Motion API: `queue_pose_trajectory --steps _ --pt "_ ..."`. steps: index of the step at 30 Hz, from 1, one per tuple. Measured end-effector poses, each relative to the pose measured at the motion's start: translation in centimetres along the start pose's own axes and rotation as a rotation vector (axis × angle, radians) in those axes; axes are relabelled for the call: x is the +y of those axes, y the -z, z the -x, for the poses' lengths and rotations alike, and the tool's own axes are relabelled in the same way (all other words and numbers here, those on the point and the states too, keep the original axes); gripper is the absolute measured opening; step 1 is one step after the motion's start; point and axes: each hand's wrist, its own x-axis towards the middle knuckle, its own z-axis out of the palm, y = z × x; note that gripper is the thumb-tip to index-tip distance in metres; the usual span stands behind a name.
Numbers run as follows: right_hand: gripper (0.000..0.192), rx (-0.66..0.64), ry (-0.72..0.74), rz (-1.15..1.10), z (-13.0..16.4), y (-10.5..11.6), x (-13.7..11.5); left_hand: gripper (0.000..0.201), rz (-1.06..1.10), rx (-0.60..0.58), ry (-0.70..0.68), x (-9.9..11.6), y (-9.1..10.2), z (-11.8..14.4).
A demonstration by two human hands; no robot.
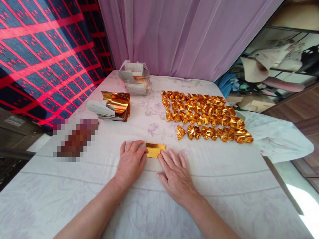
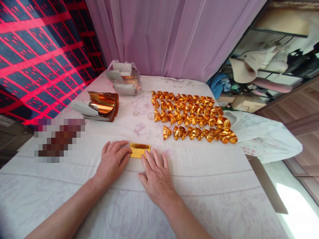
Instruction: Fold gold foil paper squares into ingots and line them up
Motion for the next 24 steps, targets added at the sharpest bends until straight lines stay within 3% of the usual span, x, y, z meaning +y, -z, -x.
queue_pose_trajectory --steps 2,5,10,24 --pt "0.050 0.010 -0.002 -0.007 -0.1 -0.1 -0.1 0.025 -0.021 0.039 -0.121 0.8 0.1 0.4" --pt "0.051 0.018 -0.003 -0.025 -0.1 -0.2 -0.2 0.033 -0.030 0.006 -0.235 1.8 0.1 1.0" --pt "0.052 0.033 -0.009 -0.050 0.0 -0.1 -0.1 0.041 -0.113 -0.048 -0.215 2.2 0.2 1.7" --pt "0.049 0.076 -0.017 -0.073 -0.1 0.0 -0.1 0.032 -0.158 -0.069 -0.162 -1.0 2.6 1.5"
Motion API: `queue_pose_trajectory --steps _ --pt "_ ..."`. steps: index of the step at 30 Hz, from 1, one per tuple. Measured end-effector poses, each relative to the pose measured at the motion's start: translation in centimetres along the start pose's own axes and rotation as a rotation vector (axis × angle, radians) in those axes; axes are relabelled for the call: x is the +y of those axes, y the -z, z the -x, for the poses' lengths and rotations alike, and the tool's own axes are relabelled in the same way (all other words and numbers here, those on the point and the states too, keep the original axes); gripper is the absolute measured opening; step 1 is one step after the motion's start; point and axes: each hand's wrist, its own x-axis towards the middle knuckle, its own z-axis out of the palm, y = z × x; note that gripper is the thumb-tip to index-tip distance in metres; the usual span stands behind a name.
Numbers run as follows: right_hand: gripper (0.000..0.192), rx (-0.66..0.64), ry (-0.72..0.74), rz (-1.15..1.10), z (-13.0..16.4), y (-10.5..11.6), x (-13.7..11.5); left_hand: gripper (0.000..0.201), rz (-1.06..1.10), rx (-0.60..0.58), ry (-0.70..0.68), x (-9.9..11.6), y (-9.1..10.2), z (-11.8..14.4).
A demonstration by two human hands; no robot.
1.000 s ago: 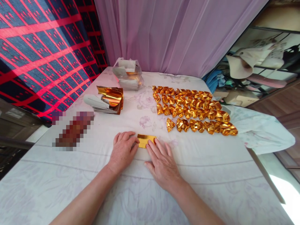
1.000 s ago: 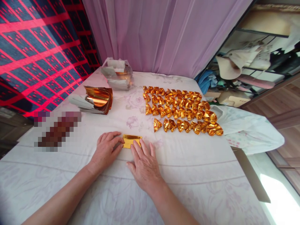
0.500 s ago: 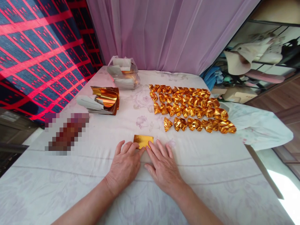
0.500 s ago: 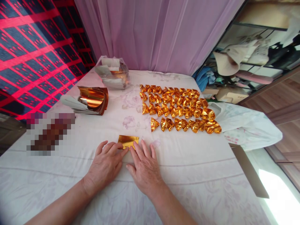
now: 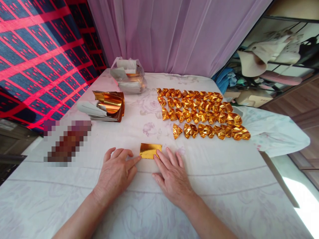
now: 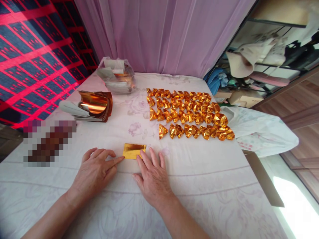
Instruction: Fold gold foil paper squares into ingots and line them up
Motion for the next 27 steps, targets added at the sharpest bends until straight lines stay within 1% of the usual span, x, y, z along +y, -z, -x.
queue_pose_trajectory --steps 2,6,8,11,15,20,27 --pt "0.048 0.000 0.002 -0.004 0.0 0.1 0.0 0.031 0.017 0.021 0.022 -0.3 -0.1 -0.1" --pt "0.046 0.006 0.004 -0.014 -0.1 0.2 0.1 0.023 0.051 0.111 0.092 -0.9 -0.6 -0.5" --pt "0.044 0.012 0.003 -0.013 -0.2 0.1 0.2 0.018 0.079 0.137 0.095 -1.0 -1.0 -0.7" --pt "0.041 0.034 0.011 -0.009 -0.2 0.1 0.3 0.023 0.124 0.116 0.063 -0.9 -1.6 -0.9" --pt "0.038 0.064 0.025 -0.017 -0.3 0.0 0.4 0.017 0.168 0.081 0.066 -0.7 -2.1 -1.0" --pt "0.037 0.106 0.025 -0.028 -0.2 -0.1 0.4 0.011 0.213 0.090 0.073 -0.4 -2.1 -1.2" --pt "0.037 0.223 0.055 -0.041 -0.4 0.2 0.5 0.006 0.240 0.075 0.033 -0.2 -1.9 -1.3"
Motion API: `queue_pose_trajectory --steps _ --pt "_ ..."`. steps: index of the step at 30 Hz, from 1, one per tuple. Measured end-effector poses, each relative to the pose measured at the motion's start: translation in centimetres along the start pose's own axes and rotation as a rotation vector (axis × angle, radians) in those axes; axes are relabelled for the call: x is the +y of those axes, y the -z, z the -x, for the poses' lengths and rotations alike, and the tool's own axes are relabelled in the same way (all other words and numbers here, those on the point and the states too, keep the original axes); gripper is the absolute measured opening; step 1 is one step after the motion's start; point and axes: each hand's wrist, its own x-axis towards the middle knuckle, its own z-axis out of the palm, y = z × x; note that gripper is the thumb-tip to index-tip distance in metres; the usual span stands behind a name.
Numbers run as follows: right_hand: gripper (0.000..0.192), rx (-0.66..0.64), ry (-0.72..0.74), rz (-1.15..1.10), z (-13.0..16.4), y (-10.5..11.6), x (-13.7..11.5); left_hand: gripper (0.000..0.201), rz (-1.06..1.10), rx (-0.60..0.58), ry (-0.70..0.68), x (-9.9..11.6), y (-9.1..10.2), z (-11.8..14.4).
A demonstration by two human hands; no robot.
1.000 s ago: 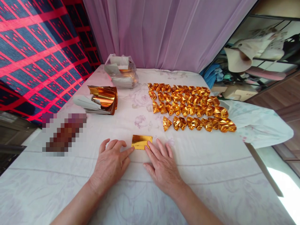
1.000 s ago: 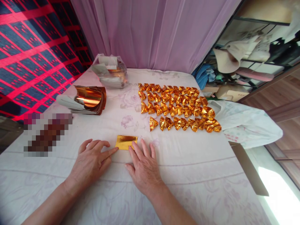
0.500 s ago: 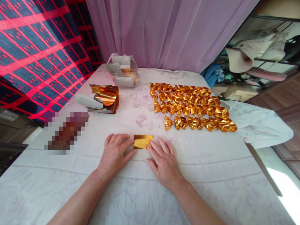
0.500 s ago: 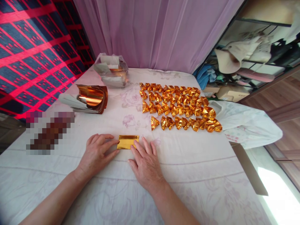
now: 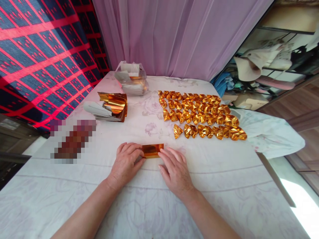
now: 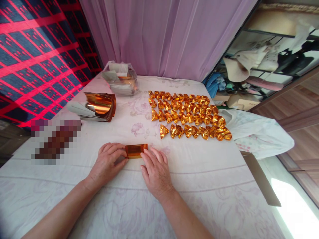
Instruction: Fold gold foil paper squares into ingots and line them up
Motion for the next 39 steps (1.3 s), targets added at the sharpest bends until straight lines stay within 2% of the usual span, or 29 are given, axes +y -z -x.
queue_pose_trajectory --steps 12,17,20,26,30,35,39 --pt "0.028 0.024 -0.066 -0.067 -1.6 1.2 0.6 0.005 0.084 0.035 -0.033 -0.2 0.3 0.0" --pt "0.010 0.062 -0.064 -0.170 -2.8 1.1 1.2 0.009 0.133 0.131 -0.056 0.0 0.6 0.1" --pt "0.012 0.101 -0.079 -0.202 -3.1 1.1 1.1 0.009 0.161 0.209 -0.048 0.0 0.7 0.1" --pt "0.018 0.148 -0.191 -0.277 -2.7 0.3 0.6 0.009 0.237 0.202 -0.004 -0.3 0.4 0.2" --pt "0.040 0.121 -0.278 -0.454 -2.3 0.1 0.6 0.006 0.269 0.203 -0.017 -0.4 0.3 0.3" --pt "0.049 0.067 -0.342 -0.666 -2.0 0.0 0.8 0.005 0.319 0.246 -0.041 -0.2 0.4 0.4" --pt "0.052 0.097 -0.413 -0.878 -1.9 -0.4 1.2 0.008 0.348 0.241 -0.027 -0.1 0.6 0.4"
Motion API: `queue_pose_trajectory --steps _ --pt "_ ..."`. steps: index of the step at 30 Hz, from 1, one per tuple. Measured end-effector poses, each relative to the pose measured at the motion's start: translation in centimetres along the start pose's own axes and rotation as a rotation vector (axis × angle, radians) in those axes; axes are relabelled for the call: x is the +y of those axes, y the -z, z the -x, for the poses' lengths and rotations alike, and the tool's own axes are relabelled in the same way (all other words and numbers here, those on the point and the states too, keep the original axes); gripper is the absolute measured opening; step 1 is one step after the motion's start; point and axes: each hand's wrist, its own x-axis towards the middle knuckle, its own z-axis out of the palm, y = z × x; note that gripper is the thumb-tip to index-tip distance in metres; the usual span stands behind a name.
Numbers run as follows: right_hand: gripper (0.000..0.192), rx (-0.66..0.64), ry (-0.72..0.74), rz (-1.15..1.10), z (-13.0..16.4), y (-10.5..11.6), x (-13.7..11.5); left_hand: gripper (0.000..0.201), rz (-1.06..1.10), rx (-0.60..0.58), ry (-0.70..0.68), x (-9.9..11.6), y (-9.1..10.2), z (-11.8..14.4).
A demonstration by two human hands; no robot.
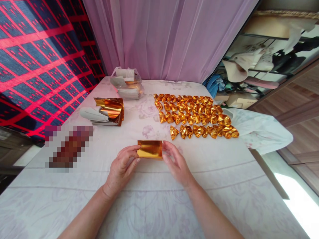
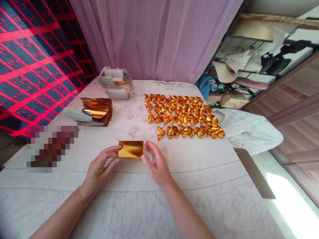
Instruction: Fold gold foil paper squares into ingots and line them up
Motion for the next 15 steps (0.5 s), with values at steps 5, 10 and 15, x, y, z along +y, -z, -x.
queue_pose_trajectory --steps 5,10,15 --pt "0.046 -0.019 -0.106 -0.144 -0.6 0.3 0.1 0.007 0.010 -0.022 -0.101 0.4 0.1 0.0" --pt "0.022 -0.003 -0.104 -0.033 -0.8 0.4 -0.7 0.007 0.012 -0.046 -0.101 0.8 0.1 -0.1" --pt "0.025 0.096 -0.110 -0.079 -0.6 -0.2 -1.1 0.006 0.057 -0.056 -0.004 0.8 -0.3 0.0"
